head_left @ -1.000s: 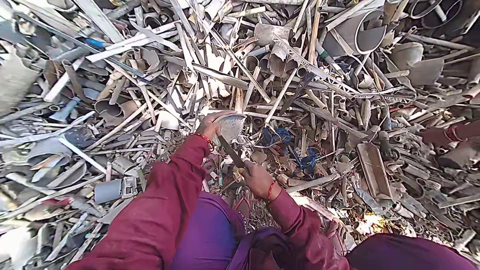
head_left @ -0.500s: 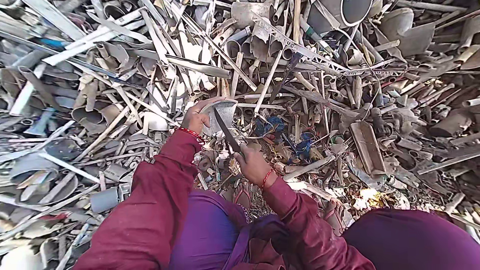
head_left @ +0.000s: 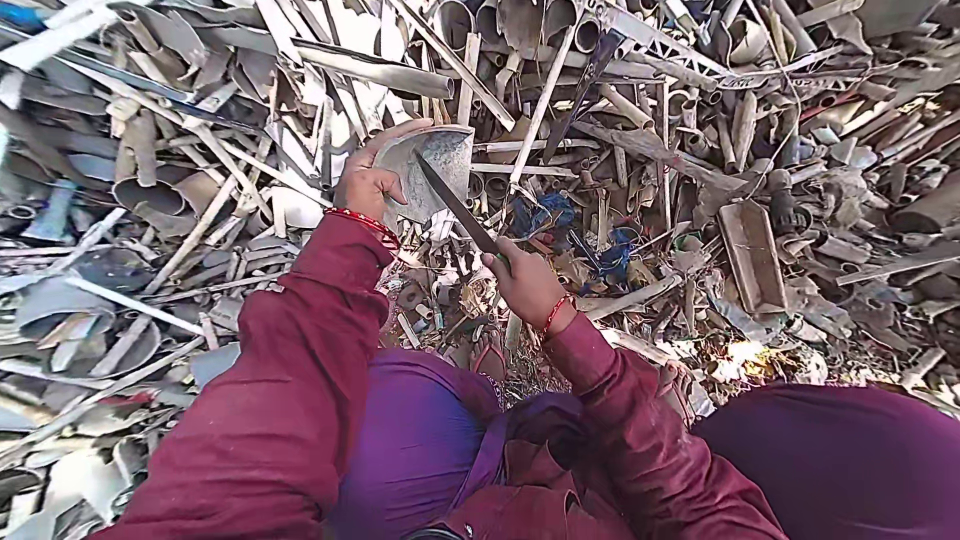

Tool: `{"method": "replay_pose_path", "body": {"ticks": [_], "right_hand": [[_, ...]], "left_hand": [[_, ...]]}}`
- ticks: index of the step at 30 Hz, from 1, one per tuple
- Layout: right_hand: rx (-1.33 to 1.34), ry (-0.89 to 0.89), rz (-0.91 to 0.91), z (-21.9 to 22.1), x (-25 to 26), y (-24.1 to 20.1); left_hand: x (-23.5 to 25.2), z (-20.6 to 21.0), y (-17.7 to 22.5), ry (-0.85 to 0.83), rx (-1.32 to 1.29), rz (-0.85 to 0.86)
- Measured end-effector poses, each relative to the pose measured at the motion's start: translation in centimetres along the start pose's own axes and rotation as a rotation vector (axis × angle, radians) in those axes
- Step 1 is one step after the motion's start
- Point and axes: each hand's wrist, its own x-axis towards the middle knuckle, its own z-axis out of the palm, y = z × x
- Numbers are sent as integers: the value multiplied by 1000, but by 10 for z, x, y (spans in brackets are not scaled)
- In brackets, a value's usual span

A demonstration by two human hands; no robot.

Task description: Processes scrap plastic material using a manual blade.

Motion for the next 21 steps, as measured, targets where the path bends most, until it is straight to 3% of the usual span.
{"method": "replay_pose_path", "body": {"ticks": [2,6,11,15,18,21], "right_hand": [[81,51,-15,6,-4,-3],[98,-96,-5,13,-5,-16],[-88,-150,5,6,-6,-14],[-224,-78,184,42,-11,-37],[-266,-68,289,38,-18,-50],[-322,-42,318,36,-21,-53]], "left_hand": [[-4,6,8,63,-49,-36],[-16,20,29,262,-49,-245],[-12,13,13,189,-52,-113],[-13,29,23,520,-87,-417],[-13,37,24,523,-115,-481],[-15,50,28,436,-132,-388]]}}
